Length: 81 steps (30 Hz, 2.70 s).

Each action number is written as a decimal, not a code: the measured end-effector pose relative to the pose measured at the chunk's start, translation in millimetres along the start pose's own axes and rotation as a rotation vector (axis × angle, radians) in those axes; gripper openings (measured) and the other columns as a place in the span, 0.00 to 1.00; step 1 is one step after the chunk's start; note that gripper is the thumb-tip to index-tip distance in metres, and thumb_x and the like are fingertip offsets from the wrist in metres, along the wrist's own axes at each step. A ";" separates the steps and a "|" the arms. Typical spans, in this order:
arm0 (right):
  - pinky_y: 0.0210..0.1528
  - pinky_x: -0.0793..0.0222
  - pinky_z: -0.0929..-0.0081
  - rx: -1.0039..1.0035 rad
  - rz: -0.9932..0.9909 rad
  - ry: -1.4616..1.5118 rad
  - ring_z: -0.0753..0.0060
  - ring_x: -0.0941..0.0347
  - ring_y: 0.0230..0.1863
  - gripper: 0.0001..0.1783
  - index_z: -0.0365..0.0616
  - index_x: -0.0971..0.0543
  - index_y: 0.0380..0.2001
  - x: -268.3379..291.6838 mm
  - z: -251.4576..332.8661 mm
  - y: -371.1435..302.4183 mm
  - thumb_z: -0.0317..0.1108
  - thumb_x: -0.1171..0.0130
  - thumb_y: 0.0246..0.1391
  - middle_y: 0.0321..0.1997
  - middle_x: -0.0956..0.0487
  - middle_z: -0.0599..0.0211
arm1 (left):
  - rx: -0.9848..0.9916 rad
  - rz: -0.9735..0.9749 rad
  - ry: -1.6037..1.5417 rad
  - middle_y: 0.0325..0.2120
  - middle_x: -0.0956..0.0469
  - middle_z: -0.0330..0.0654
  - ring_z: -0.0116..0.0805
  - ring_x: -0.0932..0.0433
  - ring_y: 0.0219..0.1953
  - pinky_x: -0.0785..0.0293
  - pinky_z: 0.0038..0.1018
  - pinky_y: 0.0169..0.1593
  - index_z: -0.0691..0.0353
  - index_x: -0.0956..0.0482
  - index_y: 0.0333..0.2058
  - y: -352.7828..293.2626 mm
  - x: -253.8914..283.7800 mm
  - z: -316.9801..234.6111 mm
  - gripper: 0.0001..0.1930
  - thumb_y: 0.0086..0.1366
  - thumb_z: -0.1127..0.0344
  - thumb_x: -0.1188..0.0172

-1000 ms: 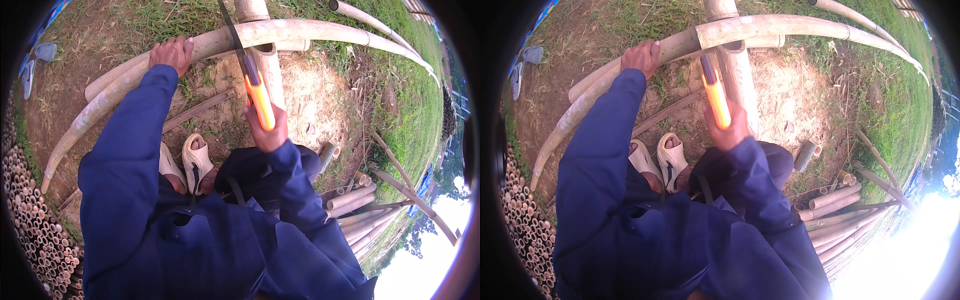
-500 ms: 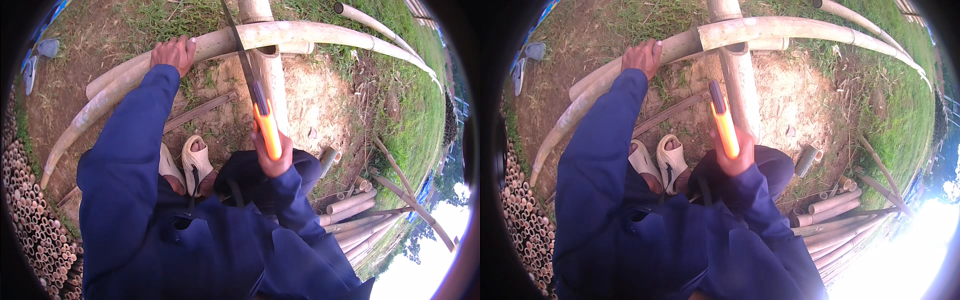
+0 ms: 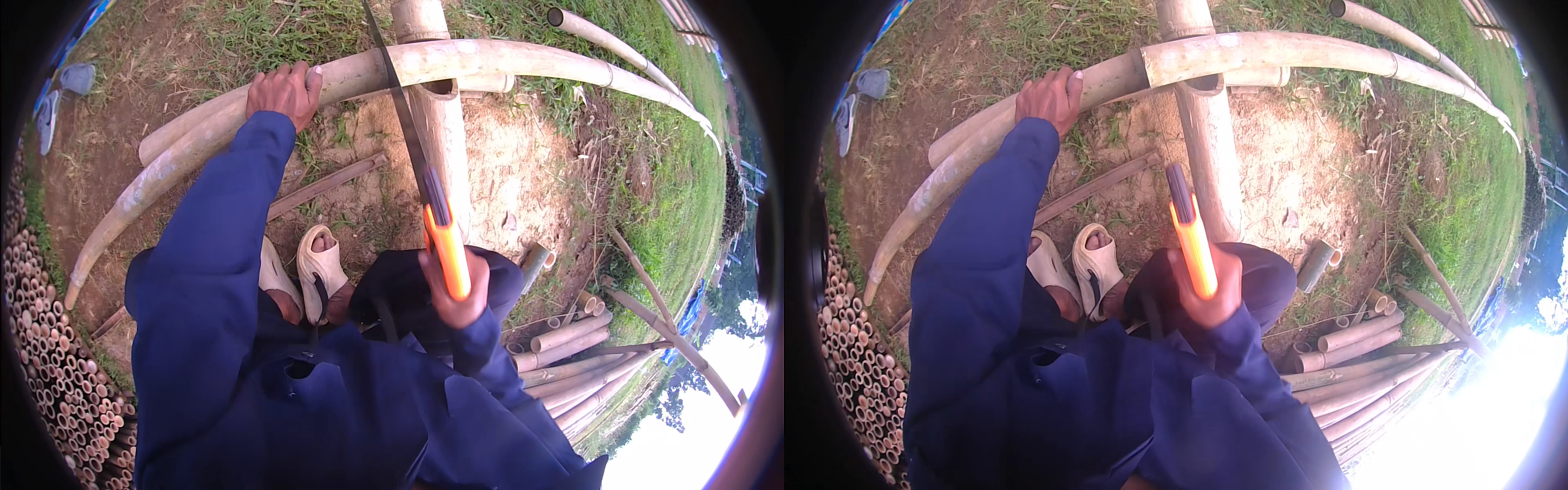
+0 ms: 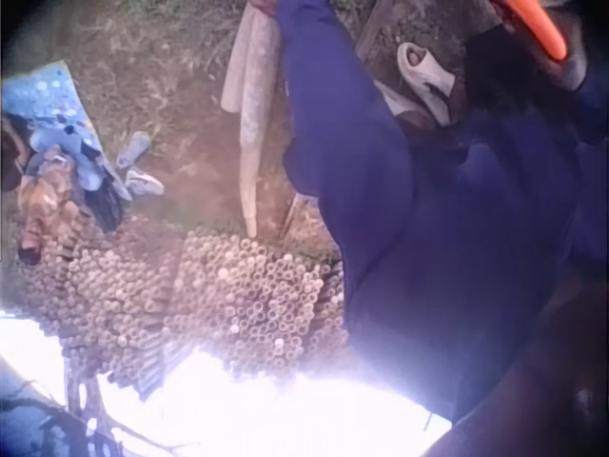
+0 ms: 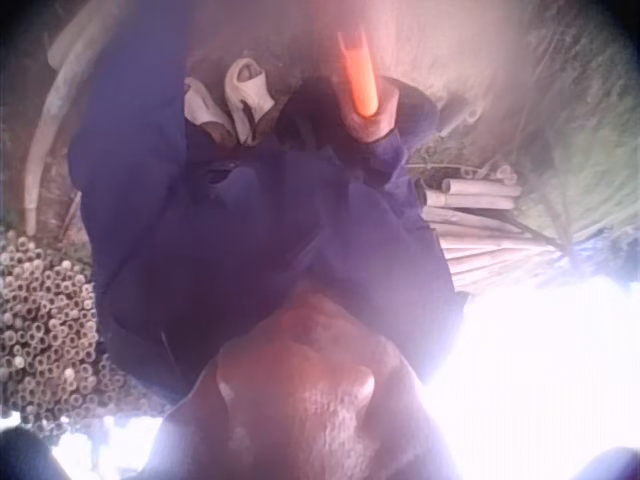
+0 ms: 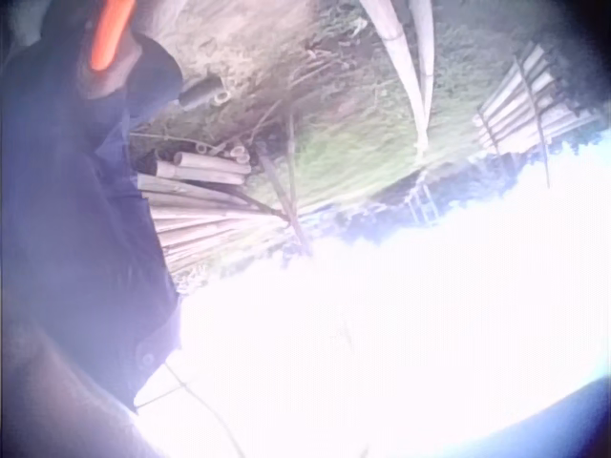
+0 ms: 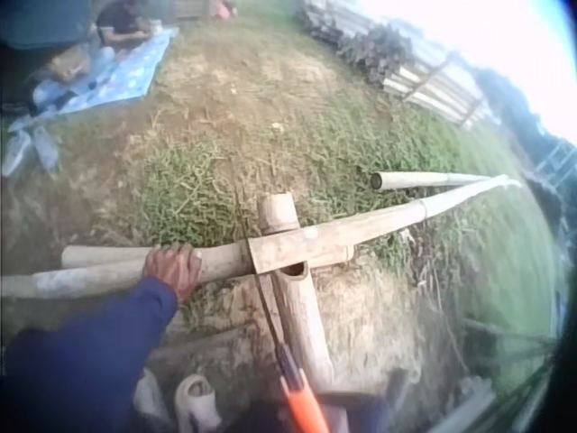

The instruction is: The person positions bamboo poles on a makeshift sawhorse and uses a hand saw to cut them into shorter lengths. The person repeatedly repositions the poles and continues sawing through them.

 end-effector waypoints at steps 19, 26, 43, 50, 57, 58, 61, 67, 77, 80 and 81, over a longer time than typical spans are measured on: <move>0.36 0.24 0.71 0.072 -0.033 -0.115 0.66 0.18 0.30 0.13 0.35 0.17 0.47 12.5 -2.3 -15.5 0.29 0.35 0.62 0.32 0.15 0.57 | -0.002 -0.029 0.007 0.41 0.16 0.50 0.52 0.17 0.44 0.28 0.45 0.56 0.56 0.18 0.48 -4.9 -4.8 -11.1 0.21 0.78 0.49 0.55; 0.25 0.34 0.66 0.030 -0.022 0.069 0.70 0.33 0.18 0.10 0.35 0.22 0.30 -20.9 -6.4 70.4 0.30 0.34 0.61 0.18 0.26 0.60 | -0.029 0.004 -0.003 0.41 0.16 0.52 0.53 0.16 0.44 0.27 0.47 0.56 0.57 0.17 0.47 -2.4 3.3 -4.1 0.23 0.77 0.47 0.55; 0.31 0.29 0.72 0.166 -0.132 0.097 0.77 0.29 0.25 0.11 0.36 0.20 0.39 -42.3 -9.3 98.9 0.31 0.29 0.59 0.23 0.23 0.66 | 0.037 -0.017 0.034 0.42 0.16 0.50 0.51 0.17 0.45 0.29 0.45 0.58 0.54 0.18 0.51 -2.9 2.3 -8.9 0.22 0.77 0.47 0.55; 0.32 0.30 0.71 0.176 -0.129 0.134 0.75 0.30 0.26 0.12 0.36 0.21 0.35 -39.6 -1.0 101.9 0.34 0.30 0.62 0.24 0.24 0.63 | -0.025 -0.058 -0.003 0.39 0.16 0.52 0.53 0.17 0.42 0.28 0.45 0.56 0.58 0.17 0.45 0.8 -1.1 -7.8 0.23 0.76 0.46 0.54; 0.44 0.23 0.74 0.067 0.044 -0.176 0.73 0.15 0.40 0.29 0.33 0.23 0.61 16.9 33.0 -65.1 0.29 0.30 0.57 0.38 0.13 0.53 | 0.002 -0.095 0.008 0.38 0.16 0.51 0.52 0.17 0.41 0.27 0.45 0.55 0.57 0.17 0.45 -12.7 0.0 -6.0 0.22 0.76 0.46 0.53; 0.42 0.23 0.74 0.055 0.026 -0.101 0.73 0.16 0.37 0.26 0.33 0.22 0.59 19.5 24.1 -55.3 0.29 0.31 0.58 0.36 0.14 0.54 | 0.003 -0.103 0.000 0.38 0.16 0.51 0.52 0.17 0.41 0.27 0.45 0.55 0.57 0.17 0.45 -10.7 -2.3 -6.9 0.22 0.76 0.46 0.53; 0.31 0.27 0.71 -0.051 0.007 -0.005 0.75 0.25 0.25 0.09 0.31 0.18 0.42 9.6 13.8 52.4 0.28 0.36 0.63 0.25 0.18 0.58 | -0.042 -0.099 -0.026 0.38 0.17 0.50 0.52 0.17 0.41 0.27 0.45 0.55 0.57 0.17 0.45 -4.5 -9.5 -13.6 0.22 0.76 0.46 0.53; 0.28 0.31 0.63 0.095 -0.113 -0.034 0.64 0.28 0.20 0.12 0.33 0.20 0.31 -23.2 24.8 94.3 0.32 0.32 0.60 0.19 0.24 0.54 | -0.059 -0.093 0.007 0.38 0.16 0.50 0.52 0.17 0.40 0.27 0.45 0.54 0.57 0.17 0.44 -1.6 1.1 -4.7 0.22 0.76 0.47 0.54; 0.26 0.35 0.64 0.157 -0.075 0.065 0.68 0.34 0.18 0.11 0.34 0.21 0.29 -22.6 6.9 123.0 0.31 0.34 0.62 0.17 0.26 0.59 | -0.046 -0.083 0.019 0.40 0.16 0.49 0.51 0.17 0.43 0.28 0.44 0.53 0.56 0.18 0.46 1.0 -2.4 -15.9 0.21 0.76 0.47 0.53; 0.26 0.35 0.61 0.197 -0.122 0.047 0.66 0.32 0.19 0.15 0.35 0.24 0.27 -41.9 8.1 123.9 0.33 0.32 0.61 0.17 0.27 0.58 | -0.033 0.011 0.042 0.41 0.16 0.49 0.50 0.18 0.44 0.29 0.44 0.54 0.55 0.18 0.47 3.3 3.2 -5.0 0.21 0.77 0.48 0.54; 0.27 0.33 0.62 0.137 -0.106 0.026 0.66 0.29 0.20 0.12 0.35 0.22 0.29 -35.9 1.2 92.3 0.32 0.32 0.61 0.17 0.26 0.58 | -0.022 0.055 0.043 0.41 0.16 0.49 0.50 0.18 0.44 0.29 0.44 0.55 0.55 0.18 0.47 -0.6 0.4 -0.4 0.21 0.77 0.47 0.55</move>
Point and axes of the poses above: each hand's wrist, its own y-axis towards the middle knuckle, its own x-axis out of the back of the hand, z = x × y, the point moved 6 cm from there along y, towards the middle knuckle
